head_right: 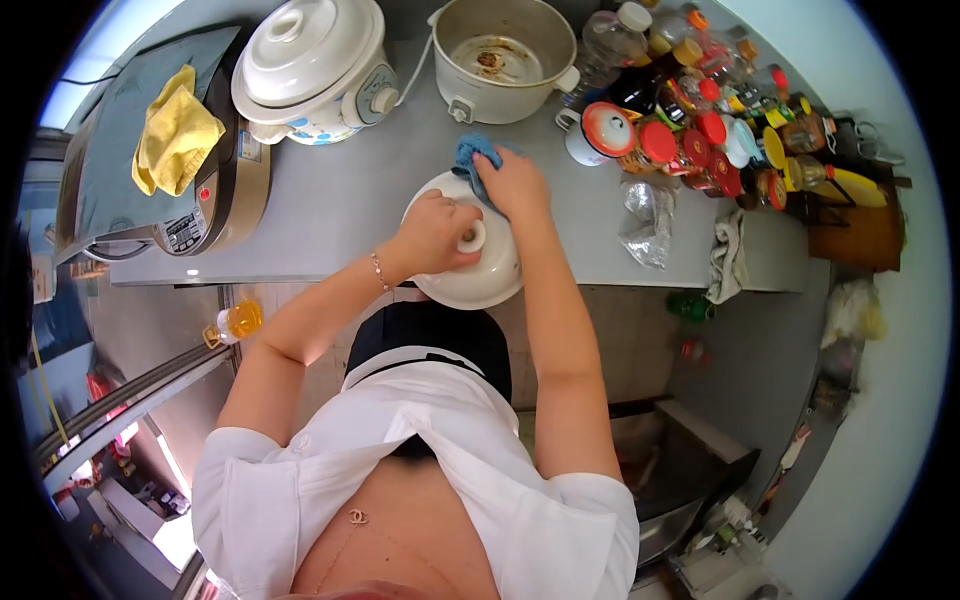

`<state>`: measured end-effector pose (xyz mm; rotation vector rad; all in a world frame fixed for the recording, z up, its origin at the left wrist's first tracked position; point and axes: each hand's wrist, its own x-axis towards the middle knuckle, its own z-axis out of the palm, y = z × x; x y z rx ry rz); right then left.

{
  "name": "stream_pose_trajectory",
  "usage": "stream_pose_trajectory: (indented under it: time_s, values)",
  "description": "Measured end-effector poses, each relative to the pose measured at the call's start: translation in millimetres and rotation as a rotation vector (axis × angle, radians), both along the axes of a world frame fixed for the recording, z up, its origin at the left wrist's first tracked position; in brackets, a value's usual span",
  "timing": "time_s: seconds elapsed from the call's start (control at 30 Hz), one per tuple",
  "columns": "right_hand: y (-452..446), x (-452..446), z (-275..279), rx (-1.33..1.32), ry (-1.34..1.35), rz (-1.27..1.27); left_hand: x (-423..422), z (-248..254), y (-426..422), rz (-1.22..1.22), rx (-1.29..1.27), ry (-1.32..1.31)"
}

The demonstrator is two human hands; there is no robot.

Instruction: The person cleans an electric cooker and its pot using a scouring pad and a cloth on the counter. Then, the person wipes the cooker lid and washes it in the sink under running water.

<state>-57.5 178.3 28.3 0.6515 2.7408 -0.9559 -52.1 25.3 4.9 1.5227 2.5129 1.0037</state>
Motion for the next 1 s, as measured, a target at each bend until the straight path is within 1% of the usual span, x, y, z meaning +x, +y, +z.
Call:
stream_pose_trajectory:
  time_s: [0.03, 0.07, 0.17, 0.23, 0.27, 0.33, 0.43, 0.47, 0.53, 0.57, 0.63, 0.67, 0.73, 0.77, 0.87, 0.97, 1.0]
  values:
    - [8, -4, -9, -0.009, -0.012, 0.029, 1, -1, 2, 0.084, 0.007, -0.017]
    - [14, -7, -17, -0.016, -0.016, 0.059, 0, -4, 3, 0.103, 0.034, 0.002]
    - [12, 18, -30, -0.031, 0.148, -0.094, -1, -12, -2, 0.154, 0.087, 0.040]
    - [10, 41, -57, -0.265, 0.338, -0.234, -1, -13, -10, 0.175, 0.073, 0.052]
    - [9, 49, -63, -0.383, 0.440, -0.302, -5, -14, -12, 0.258, 0.095, 0.085]
    - [-11, 73, -61, -0.719, 0.424, -0.557, -12, -18, -14, 0.420, 0.142, 0.141]
    - [-42, 102, -73, -1.082, 0.556, -0.648, -31, 10, -23, 0.285, 0.181, 0.232]
    - [-38, 102, -70, -1.010, 0.528, -0.588, -31, 16, -25, 0.232, 0.159, 0.259]
    - [-23, 95, -45, -0.872, 0.482, -0.471, -33, 26, -31, 0.121, 0.110, 0.322]
    - [-8, 88, -41, -0.884, 0.497, -0.421, -32, 31, -32, 0.042, 0.124, 0.316]
    - [16, 70, -15, -0.931, 0.429, -0.264, -23, 38, -30, -0.119, 0.154, 0.291]
    - [26, 61, -2, -0.952, 0.392, -0.185, -18, 39, -28, -0.155, 0.154, 0.291]
    - [42, 44, 18, -1.075, 0.167, -0.122, -10, 39, -23, -0.228, 0.152, 0.294]
    - [46, 40, 23, -1.134, 0.056, -0.092, -12, 40, -22, -0.223, 0.159, 0.300]
    - [48, 37, 29, -1.261, 0.012, -0.066, -16, 43, -22, -0.297, 0.085, 0.345]
    - [38, 50, 22, -1.215, 0.224, -0.249, -29, 44, -21, -0.361, 0.051, 0.378]
    - [38, 56, 21, -1.237, 0.314, -0.266, -32, 48, -21, -0.260, 0.145, 0.418]
